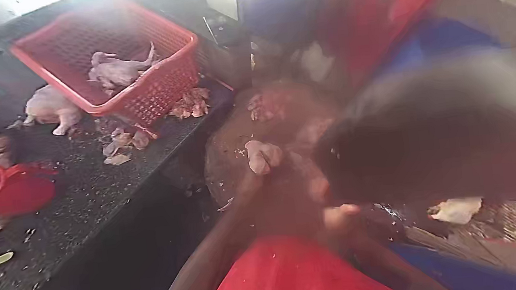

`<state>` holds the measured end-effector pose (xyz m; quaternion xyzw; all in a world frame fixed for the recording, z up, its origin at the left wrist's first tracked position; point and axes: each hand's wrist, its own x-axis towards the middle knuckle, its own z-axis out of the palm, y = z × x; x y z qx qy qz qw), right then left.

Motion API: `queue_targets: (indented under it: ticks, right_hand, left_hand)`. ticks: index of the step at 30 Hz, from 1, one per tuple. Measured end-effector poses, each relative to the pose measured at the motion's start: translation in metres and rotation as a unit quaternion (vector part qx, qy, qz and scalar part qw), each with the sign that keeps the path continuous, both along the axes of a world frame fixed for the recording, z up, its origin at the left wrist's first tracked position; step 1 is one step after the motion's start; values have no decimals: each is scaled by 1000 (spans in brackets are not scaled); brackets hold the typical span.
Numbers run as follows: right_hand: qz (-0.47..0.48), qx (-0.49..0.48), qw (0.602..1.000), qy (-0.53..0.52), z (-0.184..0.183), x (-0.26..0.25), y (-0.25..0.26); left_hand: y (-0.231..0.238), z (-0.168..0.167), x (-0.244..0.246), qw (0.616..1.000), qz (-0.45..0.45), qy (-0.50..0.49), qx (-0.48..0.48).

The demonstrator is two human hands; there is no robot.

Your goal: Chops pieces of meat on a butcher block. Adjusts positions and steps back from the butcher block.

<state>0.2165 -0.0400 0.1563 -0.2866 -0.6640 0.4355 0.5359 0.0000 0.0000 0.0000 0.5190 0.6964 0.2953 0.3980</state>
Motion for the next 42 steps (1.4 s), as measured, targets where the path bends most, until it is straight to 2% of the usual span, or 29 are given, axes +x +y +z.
queue_targets:
  ticks: [1,2,3,4,5,6,7,9,12,14,15,17,20,22,23,25,28,30,31,32,33,35,36,37,38,42]
  right_hand:
    - [-30,6,998,-46,-34,3,-6]
    - [-53,-14,988,-146,-72,13,-13]
    - [-39,-86,958,-272,-106,26,-20]
    - [14,-218,900,-378,-126,36,-22]
    - [54,-333,835,-435,-138,41,-19]
    - [68,-396,801,-445,-144,45,-22]
    - [72,-420,791,-438,-141,48,-19]
    - [73,-431,797,-416,-120,52,-33]
    - [57,-380,832,-400,-79,50,-34]
    - [52,-340,857,-384,-64,44,-36]
    - [46,-312,870,-380,-66,41,-34]
    - [39,-286,876,-386,-89,37,-31]
    - [61,-368,825,-423,-135,44,-25]
    - [69,-405,823,-393,-123,46,-17]
    - [63,-405,839,-359,-110,45,-23]
    - [45,-350,898,-262,-69,37,-25]
    - [18,-186,977,-102,-27,19,-23]
    - [-20,-90,994,-64,-36,11,-25]
    - [-38,-64,992,-99,-54,14,-30]
    - [-41,-70,983,-165,-79,23,-38]
    - [-20,-133,954,-267,-98,33,-42]
    - [64,-337,838,-424,-130,45,-32]
    - [78,-386,798,-455,-136,44,-26]
    - [81,-397,786,-467,-131,42,-19]
    - [75,-385,793,-466,-122,40,-18]
    - [33,-295,909,-291,-78,32,-27]
  left_hand:
    - [0,0,1,1000,3,4,-7]
    - [1,1,1,1000,6,13,-17]
    - [3,0,1,999,5,28,-24]
    - [3,-3,0,999,-1,39,-30]
    - [4,-5,-1,999,-7,41,-35]
    - [2,-3,-4,998,-16,39,-50]
    - [6,4,-8,998,-14,21,-63]
    - [-1,23,-16,992,-5,-99,-80]
    - [-8,58,-29,939,20,-329,-99]
    - [-18,77,-37,897,43,-411,-158]
    - [-20,75,-39,884,55,-424,-188]
    - [-24,50,-38,876,67,-416,-235]
    - [-29,3,-26,899,89,-337,-267]
    - [-28,-5,-27,916,86,-288,-266]
    - [-35,-5,-28,920,75,-274,-270]
    - [-37,-6,-31,923,54,-270,-268]
    - [-38,-9,-35,920,48,-283,-267]
    - [-39,-8,-34,922,49,-273,-270]
    - [-40,-6,-33,923,50,-269,-269]
    - [-41,-3,-33,924,47,-268,-268]
    - [-42,1,-32,926,43,-266,-263]
    - [-49,9,-31,934,25,-241,-262]
    - [-55,10,-32,939,8,-220,-266]
    - [-59,10,-35,941,-9,-203,-270]
    - [-67,9,-36,941,-19,-200,-272]
    - [-97,5,-34,932,3,-264,-250]
